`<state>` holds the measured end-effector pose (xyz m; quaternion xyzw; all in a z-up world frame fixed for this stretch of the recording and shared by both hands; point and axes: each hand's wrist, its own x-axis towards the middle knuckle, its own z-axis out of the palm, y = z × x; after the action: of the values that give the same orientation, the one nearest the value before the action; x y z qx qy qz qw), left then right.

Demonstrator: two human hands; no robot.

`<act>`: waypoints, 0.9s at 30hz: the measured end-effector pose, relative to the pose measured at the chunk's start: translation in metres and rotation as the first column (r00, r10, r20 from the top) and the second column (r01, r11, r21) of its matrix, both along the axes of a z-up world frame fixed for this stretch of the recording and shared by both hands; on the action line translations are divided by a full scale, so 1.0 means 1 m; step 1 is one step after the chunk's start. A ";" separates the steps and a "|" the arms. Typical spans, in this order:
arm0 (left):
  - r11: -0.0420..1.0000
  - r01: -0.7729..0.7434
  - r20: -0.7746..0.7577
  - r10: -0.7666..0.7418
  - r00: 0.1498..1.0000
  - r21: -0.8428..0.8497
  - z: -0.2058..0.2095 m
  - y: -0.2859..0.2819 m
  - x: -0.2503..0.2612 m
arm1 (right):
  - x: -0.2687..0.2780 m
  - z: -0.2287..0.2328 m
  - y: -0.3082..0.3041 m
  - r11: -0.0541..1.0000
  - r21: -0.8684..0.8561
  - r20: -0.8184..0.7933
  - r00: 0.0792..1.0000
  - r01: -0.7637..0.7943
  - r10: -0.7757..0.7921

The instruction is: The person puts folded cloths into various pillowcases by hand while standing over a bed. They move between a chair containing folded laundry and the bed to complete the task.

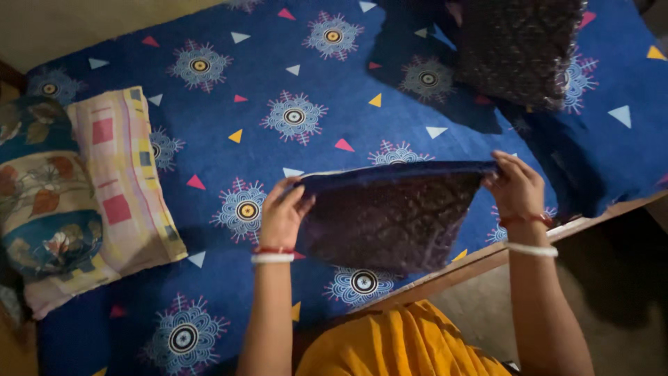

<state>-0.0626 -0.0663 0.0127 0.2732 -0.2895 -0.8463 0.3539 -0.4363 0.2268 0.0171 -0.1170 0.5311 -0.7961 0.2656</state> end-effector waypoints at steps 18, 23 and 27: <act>0.914 0.297 0.373 -0.183 0.910 -0.276 -0.167 0.056 -0.102 | -0.066 -0.138 0.060 0.883 0.274 -0.500 0.841 0.382 -0.209; 0.868 0.488 0.726 -0.282 0.627 -0.085 -0.256 0.101 -0.080 | -0.011 -0.199 0.091 0.787 0.614 0.080 0.988 0.056 -0.132; 0.864 0.493 0.660 -0.314 0.683 -0.099 -0.259 0.136 -0.073 | 0.043 -0.217 0.134 0.772 0.628 0.035 0.988 0.094 -0.149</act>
<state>-0.1354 0.0693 -0.2458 0.4153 -0.5550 -0.7169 0.0743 -0.3934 0.3607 -0.1996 0.0451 0.7597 -0.5947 0.2592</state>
